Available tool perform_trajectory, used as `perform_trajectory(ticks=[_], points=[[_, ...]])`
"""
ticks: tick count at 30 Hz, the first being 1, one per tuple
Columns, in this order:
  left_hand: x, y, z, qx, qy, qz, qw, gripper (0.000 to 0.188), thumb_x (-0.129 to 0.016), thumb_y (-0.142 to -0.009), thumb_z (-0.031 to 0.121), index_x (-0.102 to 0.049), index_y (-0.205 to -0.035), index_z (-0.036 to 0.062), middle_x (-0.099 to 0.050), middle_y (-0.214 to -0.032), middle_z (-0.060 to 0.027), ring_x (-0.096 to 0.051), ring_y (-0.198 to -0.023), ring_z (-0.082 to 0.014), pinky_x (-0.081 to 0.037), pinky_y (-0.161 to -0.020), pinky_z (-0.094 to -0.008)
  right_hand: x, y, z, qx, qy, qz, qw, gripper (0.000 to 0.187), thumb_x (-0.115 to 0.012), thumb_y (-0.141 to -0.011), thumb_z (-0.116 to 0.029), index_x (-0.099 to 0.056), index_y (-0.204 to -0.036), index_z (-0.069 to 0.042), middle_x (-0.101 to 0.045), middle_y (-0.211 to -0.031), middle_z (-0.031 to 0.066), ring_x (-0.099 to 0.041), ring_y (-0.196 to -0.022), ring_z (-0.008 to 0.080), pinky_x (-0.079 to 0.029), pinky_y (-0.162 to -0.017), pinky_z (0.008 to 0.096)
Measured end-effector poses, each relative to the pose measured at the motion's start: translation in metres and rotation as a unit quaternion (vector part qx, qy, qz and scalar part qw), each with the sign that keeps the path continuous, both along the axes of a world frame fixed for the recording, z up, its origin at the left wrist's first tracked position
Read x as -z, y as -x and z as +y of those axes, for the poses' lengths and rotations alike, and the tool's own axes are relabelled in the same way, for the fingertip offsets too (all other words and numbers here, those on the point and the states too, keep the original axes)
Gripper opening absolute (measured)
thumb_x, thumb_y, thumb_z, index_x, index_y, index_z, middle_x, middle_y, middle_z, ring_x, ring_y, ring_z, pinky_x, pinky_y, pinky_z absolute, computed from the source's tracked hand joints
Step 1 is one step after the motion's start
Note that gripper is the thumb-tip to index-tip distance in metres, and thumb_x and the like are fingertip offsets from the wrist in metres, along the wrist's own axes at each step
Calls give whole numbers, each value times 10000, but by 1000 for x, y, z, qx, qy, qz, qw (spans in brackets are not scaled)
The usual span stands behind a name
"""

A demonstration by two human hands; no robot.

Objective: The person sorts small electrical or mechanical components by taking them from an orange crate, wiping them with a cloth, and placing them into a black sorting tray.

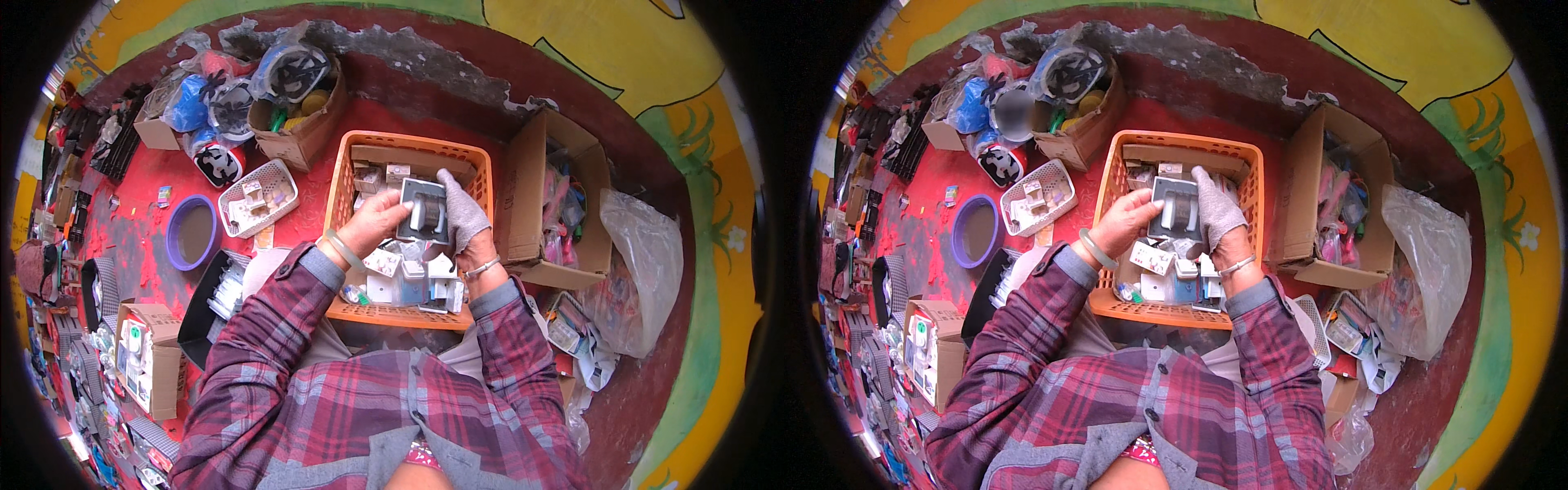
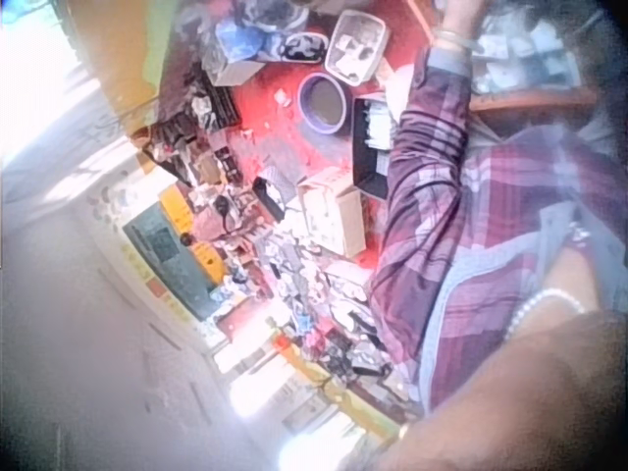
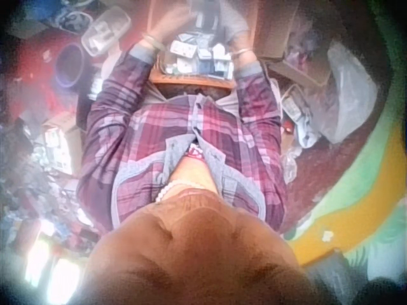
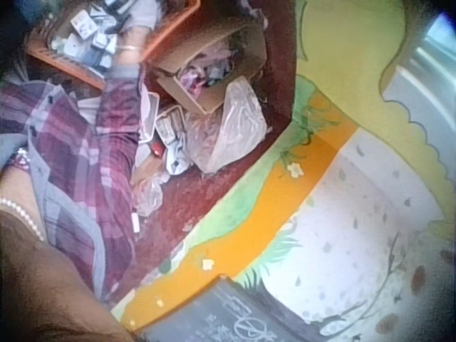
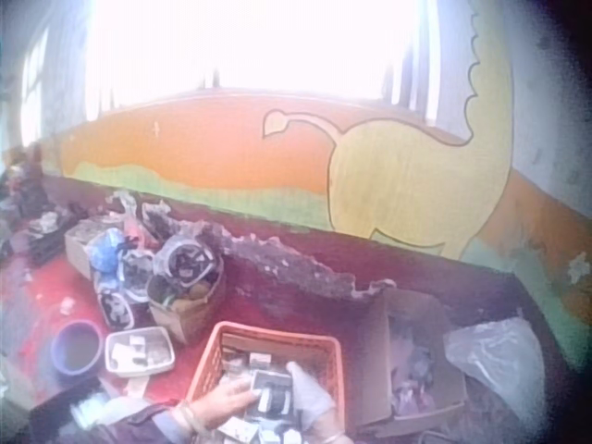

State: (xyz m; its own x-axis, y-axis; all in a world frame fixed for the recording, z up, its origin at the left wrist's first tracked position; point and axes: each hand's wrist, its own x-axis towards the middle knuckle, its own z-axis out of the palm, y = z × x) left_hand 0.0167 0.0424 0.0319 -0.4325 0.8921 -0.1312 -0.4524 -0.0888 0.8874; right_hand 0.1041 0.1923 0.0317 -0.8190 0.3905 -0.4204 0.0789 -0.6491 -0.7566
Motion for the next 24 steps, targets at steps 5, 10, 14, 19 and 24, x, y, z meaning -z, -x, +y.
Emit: perform_trajectory(ticks=[5,10,14,19,24], points=[[-7,4,-2,42,119,-8,992,250,-552,-862,270,-568,-1029,85,-603,-868,9,-573,-712,-59,-484,-612,-220,10,-2,3,-65,-245,16,967,347,-492,-885,-333,-571,-1084,-59,-629,-859,21,-592,-742,127,-466,-681,249],[2,3,1,56,109,27,992,253,-545,-872,249,-602,-918,7,-600,-847,-9,-543,-762,-73,-446,-707,-227,-18,-11,-16,-252,-475,-90,838,371,-348,-906,-300,-520,-1115,-46,-567,-1077,165,-552,-974,278,-405,-850,321],[4,3,-1,60,143,44,987,225,-568,-854,214,-603,-929,4,-599,-848,-10,-545,-767,-84,-449,-710,-230,-29,-17,-16,-206,-317,29,925,341,-484,-884,-226,-531,-1171,-47,-588,-1059,66,-547,-938,120,-428,-821,256],[3,6,-3,26,87,51,995,202,-580,-843,188,-607,-926,5,-602,-819,-11,-550,-755,-86,-452,-710,-231,-29,-11,-3,-283,-501,82,814,339,-402,-905,-207,-495,-1179,-30,-560,-1109,99,-530,-1016,182,-390,-892,275],[2,16,-6,-44,57,27,997,141,-551,-855,151,-604,-871,21,-617,-798,-20,-575,-691,-82,-473,-641,-211,-10,-11,5,-183,-490,66,849,346,-454,-905,-218,-495,-1185,-20,-575,-1094,90,-540,-1014,157,-391,-910,257]])
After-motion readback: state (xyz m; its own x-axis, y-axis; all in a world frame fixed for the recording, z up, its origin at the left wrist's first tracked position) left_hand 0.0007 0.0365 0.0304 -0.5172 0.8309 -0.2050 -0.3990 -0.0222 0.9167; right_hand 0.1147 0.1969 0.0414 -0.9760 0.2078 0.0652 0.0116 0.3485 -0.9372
